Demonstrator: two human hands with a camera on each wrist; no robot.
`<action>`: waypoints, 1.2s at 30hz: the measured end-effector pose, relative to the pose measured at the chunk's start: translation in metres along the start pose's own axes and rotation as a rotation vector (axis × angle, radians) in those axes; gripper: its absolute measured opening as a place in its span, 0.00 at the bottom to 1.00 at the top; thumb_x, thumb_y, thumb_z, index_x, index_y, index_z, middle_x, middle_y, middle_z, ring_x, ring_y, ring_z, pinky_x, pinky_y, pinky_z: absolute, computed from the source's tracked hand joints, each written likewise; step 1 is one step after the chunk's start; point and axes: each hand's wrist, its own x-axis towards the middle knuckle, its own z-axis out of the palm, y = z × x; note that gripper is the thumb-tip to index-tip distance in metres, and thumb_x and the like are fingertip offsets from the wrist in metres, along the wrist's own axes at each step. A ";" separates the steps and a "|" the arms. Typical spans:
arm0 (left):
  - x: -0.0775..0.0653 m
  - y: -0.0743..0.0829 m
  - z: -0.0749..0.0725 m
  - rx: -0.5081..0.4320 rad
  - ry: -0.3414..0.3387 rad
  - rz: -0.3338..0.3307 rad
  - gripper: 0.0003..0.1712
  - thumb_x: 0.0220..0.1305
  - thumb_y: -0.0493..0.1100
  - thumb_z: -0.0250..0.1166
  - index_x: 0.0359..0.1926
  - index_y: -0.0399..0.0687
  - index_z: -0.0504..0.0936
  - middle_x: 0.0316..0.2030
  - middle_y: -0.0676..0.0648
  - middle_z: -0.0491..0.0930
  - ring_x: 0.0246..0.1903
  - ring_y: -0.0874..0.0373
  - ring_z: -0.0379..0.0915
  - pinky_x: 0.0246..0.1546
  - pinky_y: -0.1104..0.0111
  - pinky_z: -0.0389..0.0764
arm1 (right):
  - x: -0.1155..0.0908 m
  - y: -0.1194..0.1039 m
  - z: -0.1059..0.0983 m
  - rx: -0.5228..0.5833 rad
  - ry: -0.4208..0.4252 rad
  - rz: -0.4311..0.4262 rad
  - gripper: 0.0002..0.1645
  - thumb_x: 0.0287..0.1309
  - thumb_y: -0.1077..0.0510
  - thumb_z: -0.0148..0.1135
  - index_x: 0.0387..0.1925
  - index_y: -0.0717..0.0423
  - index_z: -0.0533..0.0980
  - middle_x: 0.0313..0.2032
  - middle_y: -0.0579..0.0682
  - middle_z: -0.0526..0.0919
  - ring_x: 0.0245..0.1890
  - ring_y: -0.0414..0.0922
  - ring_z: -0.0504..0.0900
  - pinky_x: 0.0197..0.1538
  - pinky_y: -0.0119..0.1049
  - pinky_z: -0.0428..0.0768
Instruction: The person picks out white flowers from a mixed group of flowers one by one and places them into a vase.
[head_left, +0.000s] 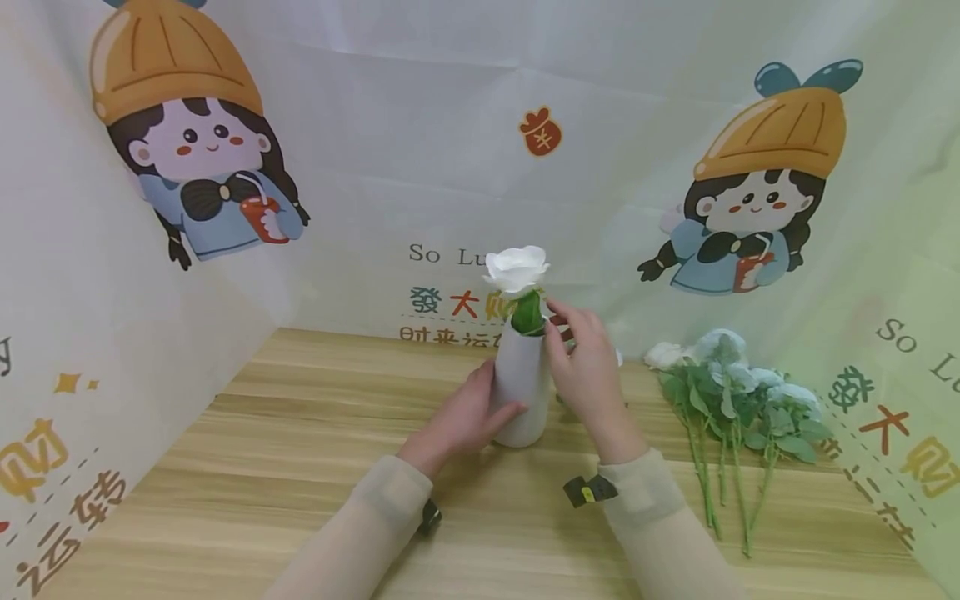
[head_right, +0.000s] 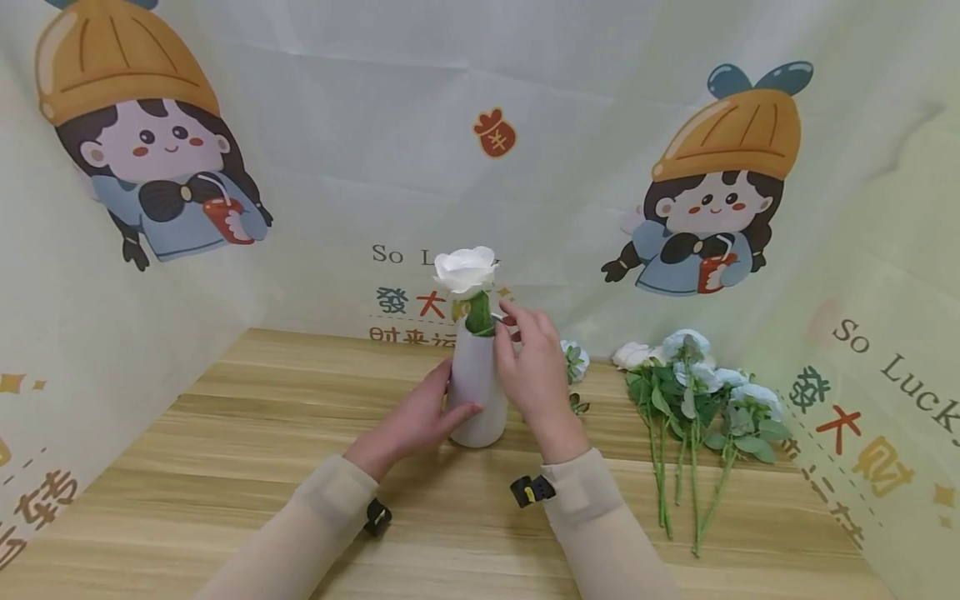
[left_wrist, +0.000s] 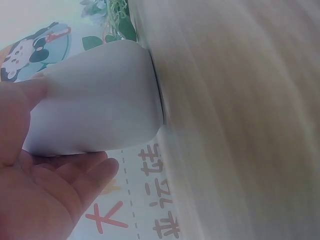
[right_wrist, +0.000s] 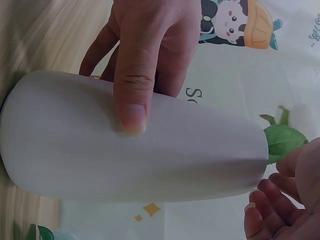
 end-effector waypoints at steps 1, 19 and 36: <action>0.000 0.000 0.000 -0.003 0.000 0.000 0.46 0.68 0.55 0.66 0.72 0.34 0.52 0.62 0.37 0.66 0.58 0.50 0.66 0.60 0.55 0.72 | 0.000 0.000 0.000 0.000 0.003 0.000 0.18 0.67 0.65 0.59 0.57 0.63 0.77 0.42 0.54 0.78 0.36 0.44 0.77 0.35 0.41 0.84; 0.000 -0.001 -0.001 -0.010 0.002 -0.013 0.47 0.67 0.56 0.66 0.73 0.36 0.52 0.63 0.37 0.66 0.58 0.50 0.67 0.59 0.55 0.73 | -0.004 0.008 -0.007 -0.007 -0.015 -0.023 0.17 0.67 0.63 0.59 0.56 0.62 0.77 0.45 0.54 0.78 0.38 0.43 0.76 0.36 0.41 0.82; -0.001 0.000 0.000 -0.012 -0.004 -0.028 0.47 0.67 0.55 0.66 0.73 0.36 0.52 0.62 0.38 0.66 0.58 0.51 0.66 0.61 0.55 0.71 | -0.034 0.058 -0.045 -0.178 -0.004 -0.147 0.15 0.64 0.64 0.59 0.51 0.64 0.79 0.44 0.56 0.80 0.38 0.49 0.78 0.32 0.47 0.81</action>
